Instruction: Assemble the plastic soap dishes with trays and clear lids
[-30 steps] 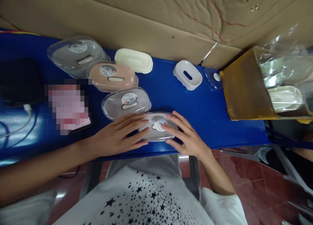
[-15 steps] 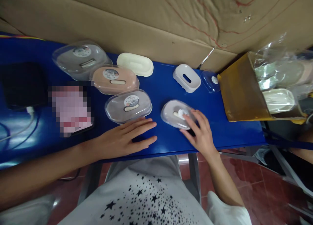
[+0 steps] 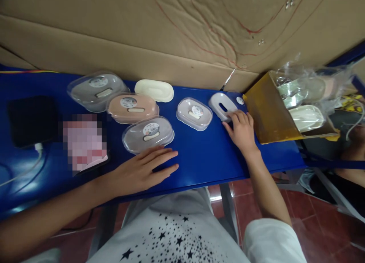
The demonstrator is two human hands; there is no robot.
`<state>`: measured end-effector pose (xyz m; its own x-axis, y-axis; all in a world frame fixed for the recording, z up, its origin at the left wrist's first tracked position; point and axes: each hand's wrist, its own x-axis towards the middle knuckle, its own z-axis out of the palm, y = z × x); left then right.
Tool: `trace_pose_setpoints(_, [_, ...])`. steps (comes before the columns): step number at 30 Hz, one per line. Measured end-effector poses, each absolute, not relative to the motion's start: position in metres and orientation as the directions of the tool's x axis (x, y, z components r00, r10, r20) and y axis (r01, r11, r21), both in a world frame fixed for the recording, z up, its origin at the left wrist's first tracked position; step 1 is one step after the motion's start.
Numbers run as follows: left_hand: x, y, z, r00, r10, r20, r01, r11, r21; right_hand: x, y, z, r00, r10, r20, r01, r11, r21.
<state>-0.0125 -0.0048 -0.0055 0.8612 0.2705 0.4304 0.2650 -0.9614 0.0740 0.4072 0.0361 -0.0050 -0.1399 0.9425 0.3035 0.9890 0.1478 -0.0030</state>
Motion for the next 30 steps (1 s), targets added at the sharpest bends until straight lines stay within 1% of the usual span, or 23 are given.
trace_pose_setpoints(2, [-0.013,-0.006,-0.007,0.86,0.27,0.433,0.267,-0.961,0.069,0.419,0.002,-0.006,-0.087,0.936,0.341,0.995,0.098,-0.015])
trace_pose_setpoints(4, [-0.012,-0.007,-0.008,0.857,0.272,0.436,0.265,-0.961,0.079,0.423,-0.037,-0.004,-0.089,0.939,0.333,0.985,0.133,-0.11])
trace_pose_setpoints(7, [-0.011,-0.008,-0.01,0.863,0.264,0.431,0.237,-0.965,0.116,0.408,-0.085,0.003,-0.185,0.951,0.248,0.918,0.258,-0.302])
trace_pose_setpoints(9, [-0.009,-0.01,-0.011,0.876,0.252,0.412,0.214,-0.967,0.138,0.388,-0.101,0.008,-0.277,0.945,0.174,0.854,0.325,-0.406])
trace_pose_setpoints(10, [-0.008,-0.01,-0.012,0.884,0.244,0.4,0.204,-0.969,0.141,0.379,-0.102,0.012,-0.322,0.933,0.158,0.82,0.359,-0.446])
trace_pose_setpoints(12, [-0.006,-0.011,-0.013,0.898,0.223,0.379,0.185,-0.974,0.135,0.361,-0.089,0.021,-0.371,0.906,0.201,0.76,0.421,-0.495])
trace_pose_setpoints(14, [-0.005,-0.011,-0.015,0.908,0.204,0.366,0.167,-0.977,0.129,0.347,-0.058,0.033,-0.356,0.88,0.314,0.729,0.472,-0.496])
trace_pose_setpoints(16, [-0.004,-0.011,-0.015,0.913,0.198,0.356,0.16,-0.978,0.135,0.332,-0.015,0.046,-0.342,0.85,0.4,0.73,0.508,-0.457])
trace_pose_setpoints(17, [-0.004,-0.01,-0.016,0.913,0.202,0.355,0.162,-0.977,0.138,0.321,0.01,0.052,-0.384,0.836,0.393,0.724,0.536,-0.433])
trace_pose_setpoints(19, [-0.005,-0.009,-0.016,0.909,0.212,0.359,0.174,-0.975,0.135,0.294,0.062,0.059,-0.551,0.777,0.305,0.691,0.629,-0.356])
trace_pose_setpoints(20, [-0.006,-0.008,-0.015,0.906,0.218,0.362,0.184,-0.975,0.127,0.278,0.086,0.06,-0.635,0.736,0.233,0.668,0.675,-0.313])
trace_pose_setpoints(21, [-0.007,-0.007,-0.015,0.904,0.223,0.365,0.193,-0.974,0.119,0.26,0.109,0.059,-0.697,0.698,0.166,0.65,0.712,-0.266])
trace_pose_setpoints(22, [-0.008,-0.006,-0.015,0.903,0.226,0.365,0.199,-0.974,0.111,0.243,0.129,0.056,-0.722,0.683,0.106,0.656,0.726,-0.207])
trace_pose_setpoints(24, [-0.009,-0.005,-0.014,0.908,0.22,0.356,0.199,-0.975,0.094,0.213,0.161,0.049,-0.702,0.712,-0.014,0.712,0.7,-0.064])
trace_pose_setpoints(26, [-0.01,-0.005,-0.013,0.913,0.204,0.354,0.19,-0.979,0.076,0.193,0.18,0.044,-0.652,0.752,-0.098,0.75,0.658,0.067])
trace_pose_setpoints(28, [-0.01,-0.005,-0.014,0.912,0.183,0.368,0.177,-0.983,0.051,0.189,0.188,0.045,-0.614,0.78,-0.118,0.767,0.626,0.145])
trace_pose_setpoints(30, [-0.009,-0.006,-0.015,0.907,0.161,0.388,0.164,-0.986,0.027,0.2,0.182,0.051,-0.617,0.785,-0.054,0.773,0.617,0.145])
